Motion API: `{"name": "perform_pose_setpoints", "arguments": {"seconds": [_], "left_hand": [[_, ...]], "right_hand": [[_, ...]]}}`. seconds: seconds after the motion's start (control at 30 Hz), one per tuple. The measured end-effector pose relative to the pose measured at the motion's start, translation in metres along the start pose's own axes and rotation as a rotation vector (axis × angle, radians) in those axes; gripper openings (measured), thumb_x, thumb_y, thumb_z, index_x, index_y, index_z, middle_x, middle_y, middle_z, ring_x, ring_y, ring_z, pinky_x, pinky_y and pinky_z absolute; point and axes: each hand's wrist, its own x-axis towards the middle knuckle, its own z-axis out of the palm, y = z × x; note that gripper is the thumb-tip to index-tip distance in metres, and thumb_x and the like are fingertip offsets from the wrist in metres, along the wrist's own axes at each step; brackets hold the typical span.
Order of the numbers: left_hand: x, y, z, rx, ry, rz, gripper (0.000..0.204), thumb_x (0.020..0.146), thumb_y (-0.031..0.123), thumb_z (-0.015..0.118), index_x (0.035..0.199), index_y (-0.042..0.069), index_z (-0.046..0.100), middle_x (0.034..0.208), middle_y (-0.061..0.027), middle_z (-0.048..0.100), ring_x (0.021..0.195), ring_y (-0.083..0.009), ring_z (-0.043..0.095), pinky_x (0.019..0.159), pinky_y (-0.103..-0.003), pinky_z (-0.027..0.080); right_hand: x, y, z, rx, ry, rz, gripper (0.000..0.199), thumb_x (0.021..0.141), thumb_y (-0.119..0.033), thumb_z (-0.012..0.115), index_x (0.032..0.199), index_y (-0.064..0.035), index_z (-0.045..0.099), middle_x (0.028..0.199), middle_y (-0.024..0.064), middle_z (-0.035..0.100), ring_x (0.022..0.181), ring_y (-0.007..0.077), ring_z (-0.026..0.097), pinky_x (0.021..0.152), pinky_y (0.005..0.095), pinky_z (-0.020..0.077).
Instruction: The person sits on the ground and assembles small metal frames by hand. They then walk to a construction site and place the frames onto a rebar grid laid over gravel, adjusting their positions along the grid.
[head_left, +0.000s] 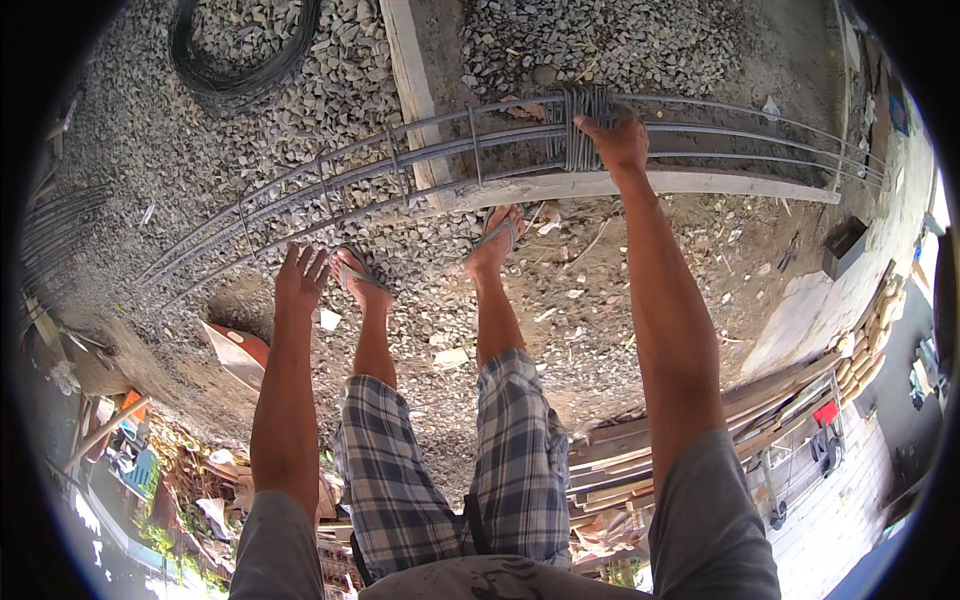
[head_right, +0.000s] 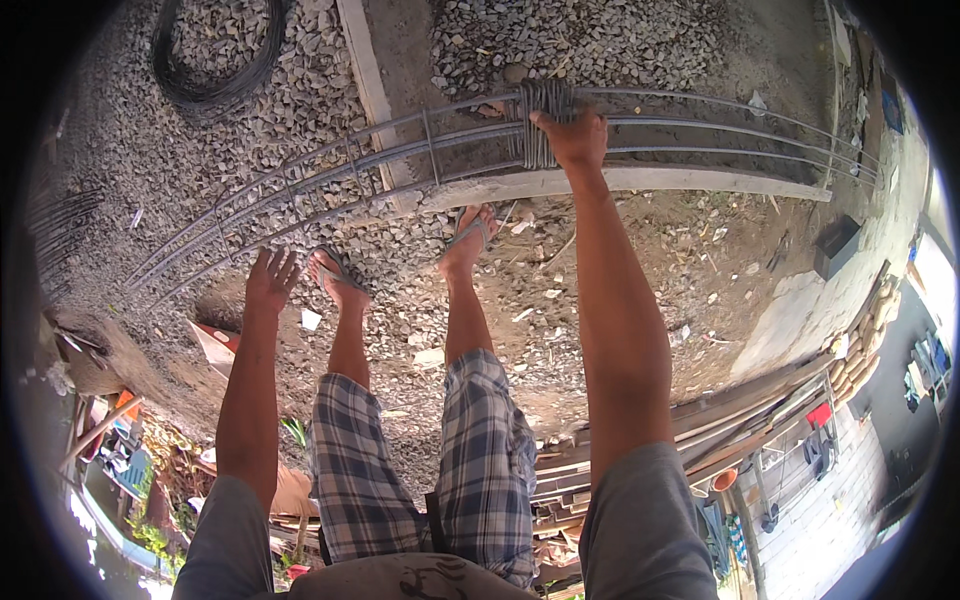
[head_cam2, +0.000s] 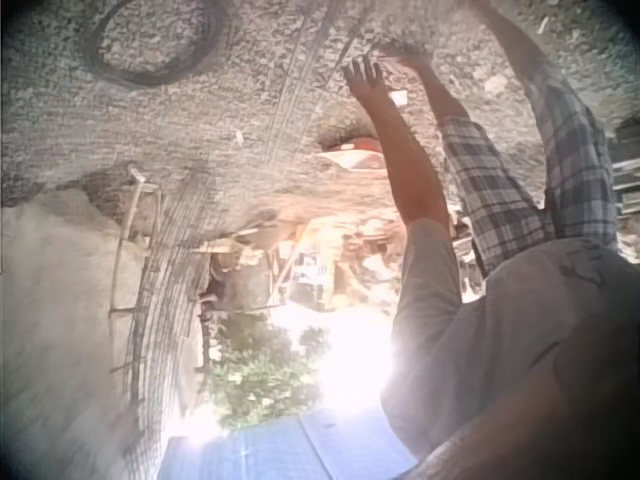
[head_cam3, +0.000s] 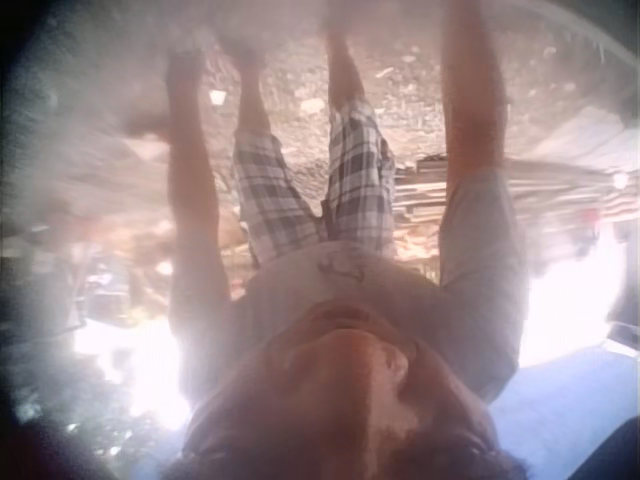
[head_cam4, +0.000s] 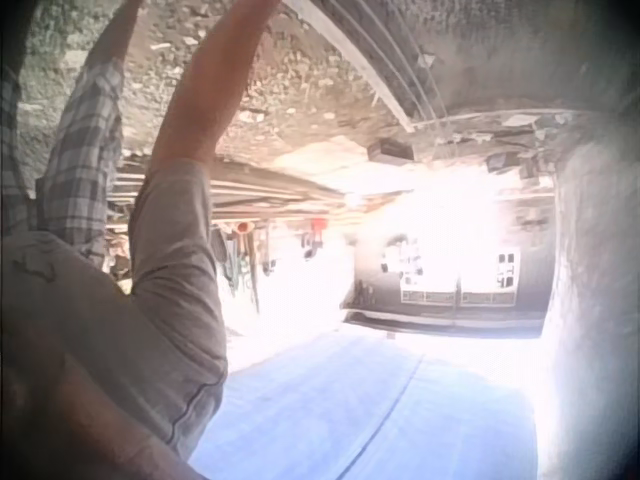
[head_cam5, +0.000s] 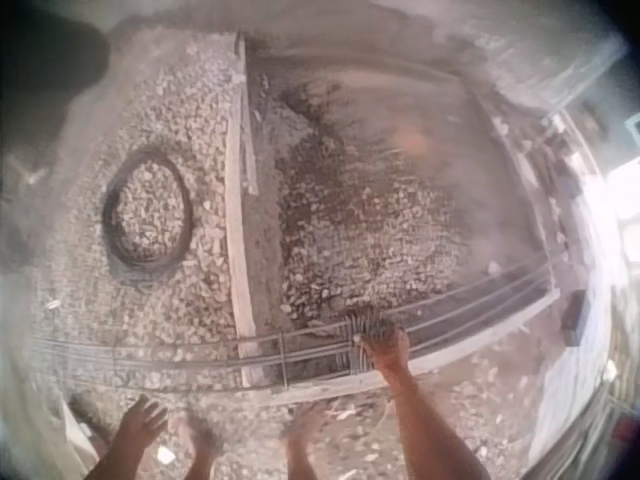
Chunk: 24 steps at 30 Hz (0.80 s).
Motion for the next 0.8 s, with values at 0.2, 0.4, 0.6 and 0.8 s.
{"name": "perform_pose_setpoints", "arguments": {"seconds": [0.2, 0.4, 0.6, 0.8], "left_hand": [[-0.095, -0.039, -0.149, 0.799, 0.136, 0.014, 0.068, 0.095, 0.043, 0.062, 0.154, 0.022, 0.036, 0.144, -0.0036, 0.05, 0.115, -0.0268, 0.061, 0.086, -0.043, 0.045], [-0.188, -0.117, -0.224, 1.183, 0.101, 0.147, 0.06, 0.1, 0.035, 0.055, 0.144, -0.006, 0.047, 0.143, -0.0268, 0.052, 0.128, -0.0386, 0.055, 0.102, -0.044, 0.046], [-0.228, -0.122, -0.254, 1.017, 0.074, -0.006, 0.063, 0.093, 0.045, 0.065, 0.15, 0.025, 0.043, 0.147, -0.0055, 0.046, 0.122, -0.0322, 0.05, 0.094, -0.058, 0.043], [-0.273, -0.079, -0.202, 0.907, 0.004, 0.079, 0.069, 0.09, 0.054, 0.065, 0.149, 0.027, 0.043, 0.152, -0.0042, 0.042, 0.128, -0.0335, 0.048, 0.097, -0.058, 0.039]], "right_hand": [[-0.074, 0.01, -0.026, 0.253, -0.011, -0.045, 0.096, 0.072, -0.052, 0.085, 0.143, 0.0005, 0.047, 0.136, 0.0325, 0.049, 0.127, 0.0474, 0.049, 0.106, 0.0513, 0.0434], [-0.252, 0.174, -0.109, 0.142, -0.24, 0.178, 0.091, 0.079, -0.053, 0.08, 0.146, -0.0025, 0.045, 0.139, 0.0304, 0.053, 0.135, 0.0442, 0.045, 0.111, 0.0488, 0.0399], [-0.501, 0.321, -0.188, 0.092, -0.368, 0.627, 0.091, 0.075, -0.061, 0.079, 0.138, -0.0002, 0.054, 0.127, 0.028, 0.063, 0.118, 0.0435, 0.06, 0.101, 0.0478, 0.0489], [-0.736, 0.339, -0.216, 0.148, -0.47, 0.852, 0.095, 0.066, -0.056, 0.089, 0.136, -0.0005, 0.055, 0.11, 0.0191, 0.072, 0.089, 0.0278, 0.074, 0.083, 0.0375, 0.058]]}}
